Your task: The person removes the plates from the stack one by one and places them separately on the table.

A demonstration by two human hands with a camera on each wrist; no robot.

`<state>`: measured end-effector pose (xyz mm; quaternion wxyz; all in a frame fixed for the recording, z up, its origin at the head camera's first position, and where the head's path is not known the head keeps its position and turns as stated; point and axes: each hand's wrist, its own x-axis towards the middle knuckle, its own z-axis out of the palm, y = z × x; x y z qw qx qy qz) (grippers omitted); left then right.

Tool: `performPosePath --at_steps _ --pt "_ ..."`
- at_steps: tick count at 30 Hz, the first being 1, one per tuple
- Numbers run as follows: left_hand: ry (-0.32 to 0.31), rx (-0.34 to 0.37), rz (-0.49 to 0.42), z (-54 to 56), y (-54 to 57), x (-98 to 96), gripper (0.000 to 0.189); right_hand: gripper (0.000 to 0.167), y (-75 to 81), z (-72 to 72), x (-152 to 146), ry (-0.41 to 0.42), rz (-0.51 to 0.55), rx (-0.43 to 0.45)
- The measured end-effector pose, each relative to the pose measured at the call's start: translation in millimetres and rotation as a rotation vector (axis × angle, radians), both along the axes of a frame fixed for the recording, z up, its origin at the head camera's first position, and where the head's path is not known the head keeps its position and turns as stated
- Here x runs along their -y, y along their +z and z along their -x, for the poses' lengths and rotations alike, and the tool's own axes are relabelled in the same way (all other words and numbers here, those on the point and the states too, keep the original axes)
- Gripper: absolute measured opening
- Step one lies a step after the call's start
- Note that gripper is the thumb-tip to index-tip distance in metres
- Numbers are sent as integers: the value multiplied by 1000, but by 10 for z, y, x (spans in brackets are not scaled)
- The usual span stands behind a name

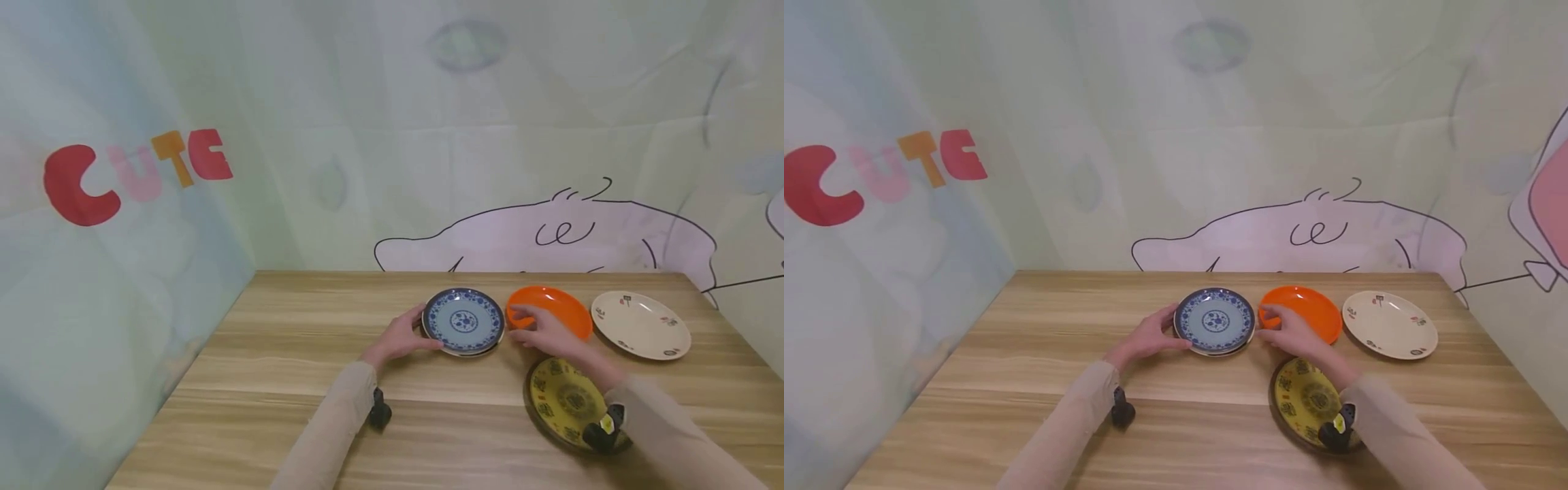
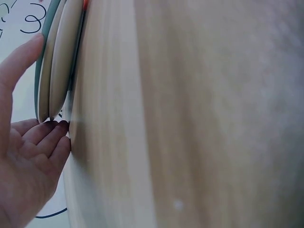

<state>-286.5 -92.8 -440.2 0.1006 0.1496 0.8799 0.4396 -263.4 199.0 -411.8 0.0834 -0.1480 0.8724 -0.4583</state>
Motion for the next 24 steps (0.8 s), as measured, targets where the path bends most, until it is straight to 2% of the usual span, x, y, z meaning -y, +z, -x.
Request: performPosePath --at_steps 8,13,19,24 --pt "0 4 -8 -11 6 7 94 71 -97 104 128 -43 -15 61" --pt "3 5 -24 -6 -9 7 93 70 -130 129 183 -46 41 81" --pt "5 5 -30 -2 -14 2 93 69 -151 145 230 -34 112 149" --pt "17 24 -39 10 -13 2 93 65 -171 153 246 -45 122 191"
